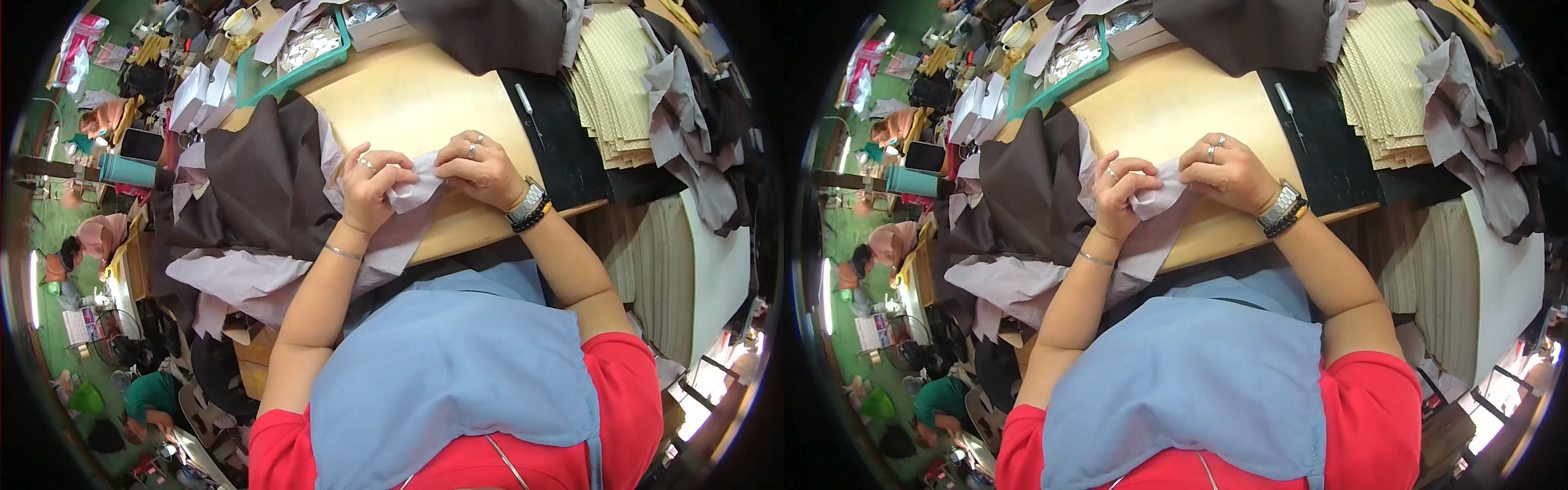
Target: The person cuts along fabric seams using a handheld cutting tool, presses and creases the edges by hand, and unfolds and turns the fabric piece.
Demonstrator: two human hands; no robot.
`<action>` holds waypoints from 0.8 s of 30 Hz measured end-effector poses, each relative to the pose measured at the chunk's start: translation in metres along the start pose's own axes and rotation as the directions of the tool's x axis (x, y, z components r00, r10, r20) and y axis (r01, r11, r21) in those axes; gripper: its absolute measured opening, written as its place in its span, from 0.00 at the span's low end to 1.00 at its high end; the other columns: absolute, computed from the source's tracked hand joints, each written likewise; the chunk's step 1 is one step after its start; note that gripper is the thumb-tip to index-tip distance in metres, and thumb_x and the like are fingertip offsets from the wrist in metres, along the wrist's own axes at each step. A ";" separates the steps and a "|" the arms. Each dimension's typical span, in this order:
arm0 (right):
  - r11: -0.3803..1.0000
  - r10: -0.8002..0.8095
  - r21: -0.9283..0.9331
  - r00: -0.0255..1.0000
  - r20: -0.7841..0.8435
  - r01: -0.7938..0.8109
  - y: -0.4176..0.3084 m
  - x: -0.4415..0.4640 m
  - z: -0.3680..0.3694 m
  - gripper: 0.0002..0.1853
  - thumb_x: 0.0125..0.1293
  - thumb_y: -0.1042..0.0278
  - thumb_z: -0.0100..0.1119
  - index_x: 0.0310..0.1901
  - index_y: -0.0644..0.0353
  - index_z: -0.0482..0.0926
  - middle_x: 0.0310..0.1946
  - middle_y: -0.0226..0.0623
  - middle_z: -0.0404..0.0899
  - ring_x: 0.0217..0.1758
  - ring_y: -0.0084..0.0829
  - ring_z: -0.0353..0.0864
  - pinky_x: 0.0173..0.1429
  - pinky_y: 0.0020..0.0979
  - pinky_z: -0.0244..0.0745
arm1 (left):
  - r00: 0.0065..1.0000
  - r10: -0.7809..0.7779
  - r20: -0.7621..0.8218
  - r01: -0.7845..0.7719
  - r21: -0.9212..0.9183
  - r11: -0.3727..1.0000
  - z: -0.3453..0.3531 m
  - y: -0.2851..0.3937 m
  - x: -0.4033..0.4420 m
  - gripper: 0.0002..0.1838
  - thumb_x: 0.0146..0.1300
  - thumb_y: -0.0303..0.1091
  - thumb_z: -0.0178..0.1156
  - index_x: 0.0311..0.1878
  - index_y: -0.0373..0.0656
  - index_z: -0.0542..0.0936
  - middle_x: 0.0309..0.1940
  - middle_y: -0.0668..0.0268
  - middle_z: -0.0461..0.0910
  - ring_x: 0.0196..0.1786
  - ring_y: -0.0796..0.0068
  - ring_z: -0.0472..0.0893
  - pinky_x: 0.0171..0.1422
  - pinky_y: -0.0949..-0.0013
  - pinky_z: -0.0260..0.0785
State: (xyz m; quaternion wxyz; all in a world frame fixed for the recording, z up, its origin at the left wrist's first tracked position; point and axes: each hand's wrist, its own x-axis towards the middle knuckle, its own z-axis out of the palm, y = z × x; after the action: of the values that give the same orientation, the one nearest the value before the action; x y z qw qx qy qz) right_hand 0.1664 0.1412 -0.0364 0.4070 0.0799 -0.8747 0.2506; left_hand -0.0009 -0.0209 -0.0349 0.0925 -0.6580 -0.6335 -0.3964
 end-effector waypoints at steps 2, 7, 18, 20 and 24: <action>1.000 -0.005 -0.019 1.000 0.015 0.005 0.000 -0.001 -0.001 0.15 0.41 0.79 0.72 0.32 0.54 0.81 0.35 0.28 0.82 0.41 0.36 0.81 0.47 0.35 0.79 | 1.000 -0.019 -0.007 0.019 -0.018 1.000 0.001 0.001 0.002 0.10 0.49 0.23 0.64 0.28 0.56 0.82 0.35 0.78 0.85 0.38 0.76 0.83 0.67 0.53 0.62; 0.998 -0.051 -0.048 0.998 -0.026 0.050 0.002 -0.001 0.002 0.11 0.44 0.78 0.69 0.28 0.54 0.78 0.34 0.28 0.81 0.37 0.33 0.81 0.46 0.33 0.78 | 0.999 -0.040 0.028 0.040 -0.017 0.999 0.003 -0.004 0.005 0.09 0.50 0.23 0.64 0.31 0.54 0.83 0.36 0.75 0.85 0.37 0.73 0.84 0.62 0.57 0.67; 0.669 0.633 0.583 0.765 -0.121 -0.461 -0.030 0.007 0.015 0.62 0.41 0.53 0.86 0.74 0.55 0.53 0.71 0.39 0.60 0.71 0.37 0.64 0.68 0.43 0.67 | 0.981 -0.148 -0.126 0.150 0.000 0.989 -0.076 -0.008 0.123 0.16 0.55 0.25 0.57 0.46 0.48 0.85 0.29 0.49 0.82 0.34 0.47 0.83 0.38 0.55 0.76; 0.632 0.585 0.569 0.806 0.094 -0.526 -0.056 0.011 0.028 0.73 0.37 0.48 0.87 0.78 0.55 0.43 0.75 0.44 0.55 0.76 0.42 0.58 0.74 0.47 0.61 | 0.971 -0.003 -0.239 0.009 0.024 1.000 -0.110 0.008 0.158 0.10 0.62 0.29 0.63 0.46 0.41 0.85 0.35 0.55 0.85 0.37 0.68 0.85 0.43 0.69 0.76; 0.551 0.566 0.624 0.798 0.209 -0.554 -0.080 0.016 0.056 0.65 0.48 0.58 0.84 0.78 0.58 0.43 0.74 0.47 0.58 0.72 0.38 0.65 0.72 0.38 0.66 | 0.915 -0.186 -0.357 0.205 0.015 0.979 -0.171 0.037 0.208 0.16 0.72 0.40 0.58 0.54 0.41 0.84 0.36 0.58 0.87 0.40 0.65 0.85 0.56 0.66 0.73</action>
State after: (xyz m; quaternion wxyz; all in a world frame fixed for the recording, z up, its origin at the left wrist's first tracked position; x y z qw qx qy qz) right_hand 0.1458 0.0447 -0.0254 0.2578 -0.0670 -0.7044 0.6579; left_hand -0.0606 0.0244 0.2265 0.1816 -0.5068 -0.6792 -0.4988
